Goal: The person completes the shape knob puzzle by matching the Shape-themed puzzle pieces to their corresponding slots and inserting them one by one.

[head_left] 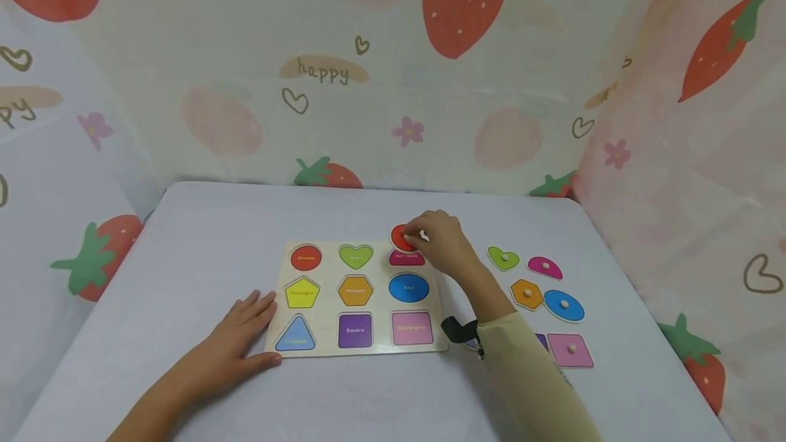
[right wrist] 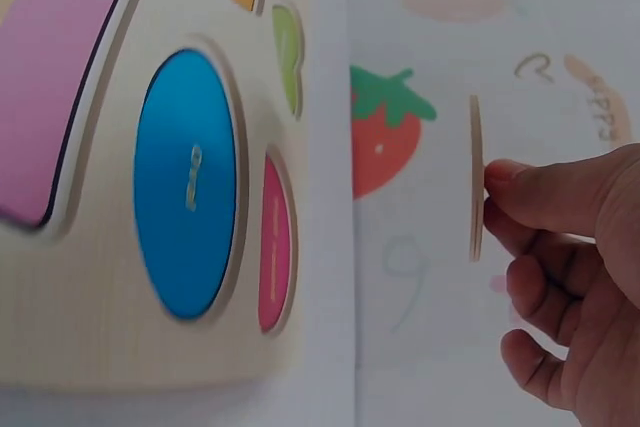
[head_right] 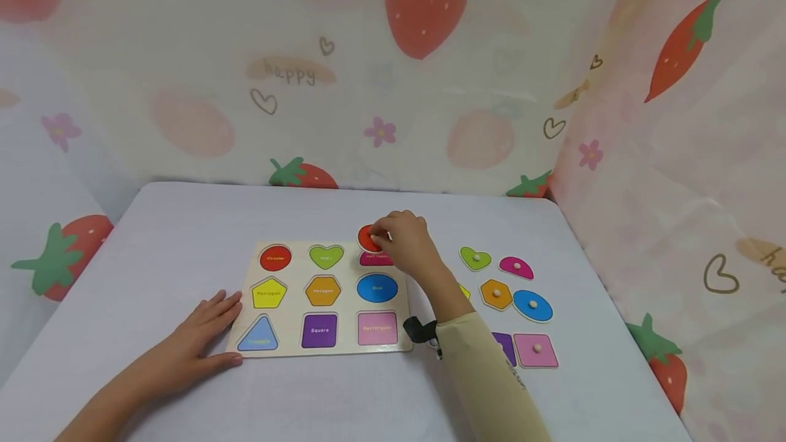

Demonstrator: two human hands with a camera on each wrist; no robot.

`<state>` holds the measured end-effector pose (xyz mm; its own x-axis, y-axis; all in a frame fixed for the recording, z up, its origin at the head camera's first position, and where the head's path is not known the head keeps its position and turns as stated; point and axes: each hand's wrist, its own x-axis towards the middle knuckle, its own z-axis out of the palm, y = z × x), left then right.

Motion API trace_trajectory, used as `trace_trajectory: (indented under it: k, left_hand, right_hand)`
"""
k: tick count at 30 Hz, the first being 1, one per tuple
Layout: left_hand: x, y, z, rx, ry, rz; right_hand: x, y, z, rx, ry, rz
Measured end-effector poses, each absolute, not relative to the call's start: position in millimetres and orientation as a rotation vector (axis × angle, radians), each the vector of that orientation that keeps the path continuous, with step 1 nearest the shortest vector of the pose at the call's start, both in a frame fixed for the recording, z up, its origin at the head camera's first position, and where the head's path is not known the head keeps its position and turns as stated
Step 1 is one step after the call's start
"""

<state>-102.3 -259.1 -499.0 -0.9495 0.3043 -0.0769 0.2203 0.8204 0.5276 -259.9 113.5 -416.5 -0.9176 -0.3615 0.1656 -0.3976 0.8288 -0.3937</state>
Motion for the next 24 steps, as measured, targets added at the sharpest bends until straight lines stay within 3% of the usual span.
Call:
trace_trajectory:
  k: [24]
  left_hand:
    - [-105.2,-259.9,-501.0,0.438,2.828,0.806]
  right_hand:
    - [-265.6,10.8,-423.2,0.887,-2.945,0.652]
